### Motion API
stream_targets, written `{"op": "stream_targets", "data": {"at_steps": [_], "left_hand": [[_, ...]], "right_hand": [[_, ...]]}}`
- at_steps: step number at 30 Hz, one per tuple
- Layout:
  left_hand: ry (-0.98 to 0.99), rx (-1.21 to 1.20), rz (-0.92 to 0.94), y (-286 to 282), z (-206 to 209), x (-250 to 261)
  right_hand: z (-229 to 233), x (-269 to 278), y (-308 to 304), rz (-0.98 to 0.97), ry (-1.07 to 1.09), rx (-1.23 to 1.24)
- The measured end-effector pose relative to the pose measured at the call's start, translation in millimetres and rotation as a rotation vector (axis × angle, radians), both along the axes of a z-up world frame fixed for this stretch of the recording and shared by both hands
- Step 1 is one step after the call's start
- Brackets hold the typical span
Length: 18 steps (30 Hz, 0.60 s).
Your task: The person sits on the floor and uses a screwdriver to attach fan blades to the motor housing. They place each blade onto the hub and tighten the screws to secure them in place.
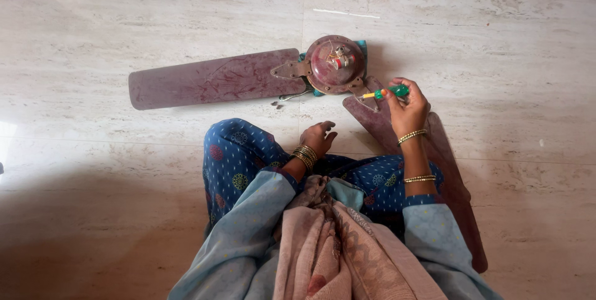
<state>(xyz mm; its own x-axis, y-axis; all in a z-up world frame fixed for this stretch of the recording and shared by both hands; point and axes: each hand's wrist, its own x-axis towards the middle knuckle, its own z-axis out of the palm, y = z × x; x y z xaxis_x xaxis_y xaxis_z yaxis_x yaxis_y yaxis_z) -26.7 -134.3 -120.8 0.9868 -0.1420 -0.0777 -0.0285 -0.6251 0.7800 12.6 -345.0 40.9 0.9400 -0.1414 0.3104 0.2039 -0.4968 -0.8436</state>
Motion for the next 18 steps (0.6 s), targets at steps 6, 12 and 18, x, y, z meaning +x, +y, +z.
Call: {"op": "stream_targets", "data": {"at_steps": [6,12,18], "left_hand": [[0.08,0.022,-0.001,1,-6,2],[0.173,0.004,0.016,3,0,2],[0.187,-0.001,0.025,2,2,2]], "right_hand": [[13,30,1,0.071,-0.062,0.046],[11,46,-1,0.108,-0.038,-0.01],[9,48,4,0.11,0.003,-0.057]]}}
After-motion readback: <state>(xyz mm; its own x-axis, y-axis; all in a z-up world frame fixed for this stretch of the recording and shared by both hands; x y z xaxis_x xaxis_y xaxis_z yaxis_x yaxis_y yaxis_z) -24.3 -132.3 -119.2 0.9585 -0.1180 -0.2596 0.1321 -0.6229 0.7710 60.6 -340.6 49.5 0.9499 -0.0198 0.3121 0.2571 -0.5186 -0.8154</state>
